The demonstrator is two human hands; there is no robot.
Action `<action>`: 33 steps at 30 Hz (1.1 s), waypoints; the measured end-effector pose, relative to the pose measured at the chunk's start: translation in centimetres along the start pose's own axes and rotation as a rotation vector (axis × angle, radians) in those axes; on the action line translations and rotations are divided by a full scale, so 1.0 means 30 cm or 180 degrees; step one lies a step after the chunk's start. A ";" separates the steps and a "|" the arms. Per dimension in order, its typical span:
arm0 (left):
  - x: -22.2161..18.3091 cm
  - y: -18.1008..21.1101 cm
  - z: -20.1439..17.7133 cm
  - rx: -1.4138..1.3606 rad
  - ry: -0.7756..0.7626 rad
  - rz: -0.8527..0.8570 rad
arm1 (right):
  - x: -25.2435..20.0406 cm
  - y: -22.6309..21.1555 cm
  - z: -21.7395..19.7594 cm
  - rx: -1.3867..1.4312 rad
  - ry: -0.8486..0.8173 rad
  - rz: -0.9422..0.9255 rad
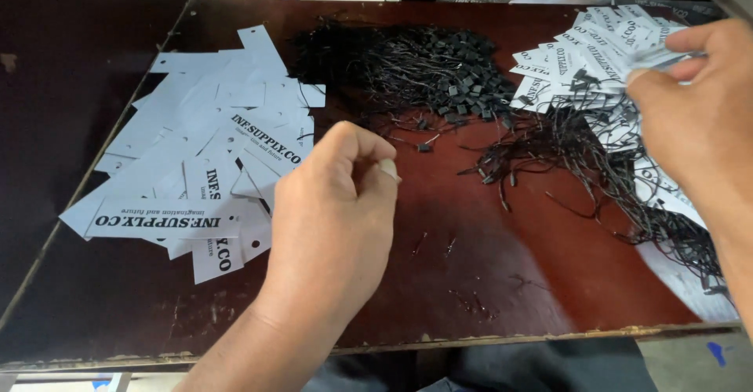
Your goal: Manually attaching plastic loop fasteners to paper product tags by threading them through pre-punched holes and snapping them shut.
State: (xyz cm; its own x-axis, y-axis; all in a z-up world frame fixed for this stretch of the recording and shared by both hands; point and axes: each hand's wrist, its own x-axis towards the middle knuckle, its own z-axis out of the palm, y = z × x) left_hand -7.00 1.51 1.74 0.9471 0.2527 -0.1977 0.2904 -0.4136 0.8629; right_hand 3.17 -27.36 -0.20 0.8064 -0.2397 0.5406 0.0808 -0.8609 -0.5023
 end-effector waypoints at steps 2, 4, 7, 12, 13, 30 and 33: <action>0.044 -0.041 0.009 0.0601 0.0243 0.0492 | -0.013 -0.077 0.009 -0.0109 -0.0179 0.0351; 0.092 -0.082 0.034 0.0688 0.0545 0.1104 | -0.072 -0.158 0.029 0.0010 -0.0353 -0.0006; 0.106 -0.032 0.028 0.0563 0.0633 0.1123 | -0.166 -0.309 0.042 0.0268 -0.0838 -0.0551; 0.118 -0.057 0.028 0.0145 0.0572 0.0554 | -0.236 -0.345 0.137 0.0491 -0.1177 -0.2039; 0.109 -0.048 0.022 0.0173 0.0430 0.0494 | -0.245 -0.343 0.141 0.0429 -0.1131 -0.1903; 0.113 -0.066 0.045 0.0442 0.0364 0.0715 | -0.249 -0.303 0.169 0.0097 -0.1131 -0.1830; 0.125 -0.095 0.064 0.0468 0.0450 0.1003 | -0.250 -0.299 0.168 -0.0127 -0.1322 -0.1614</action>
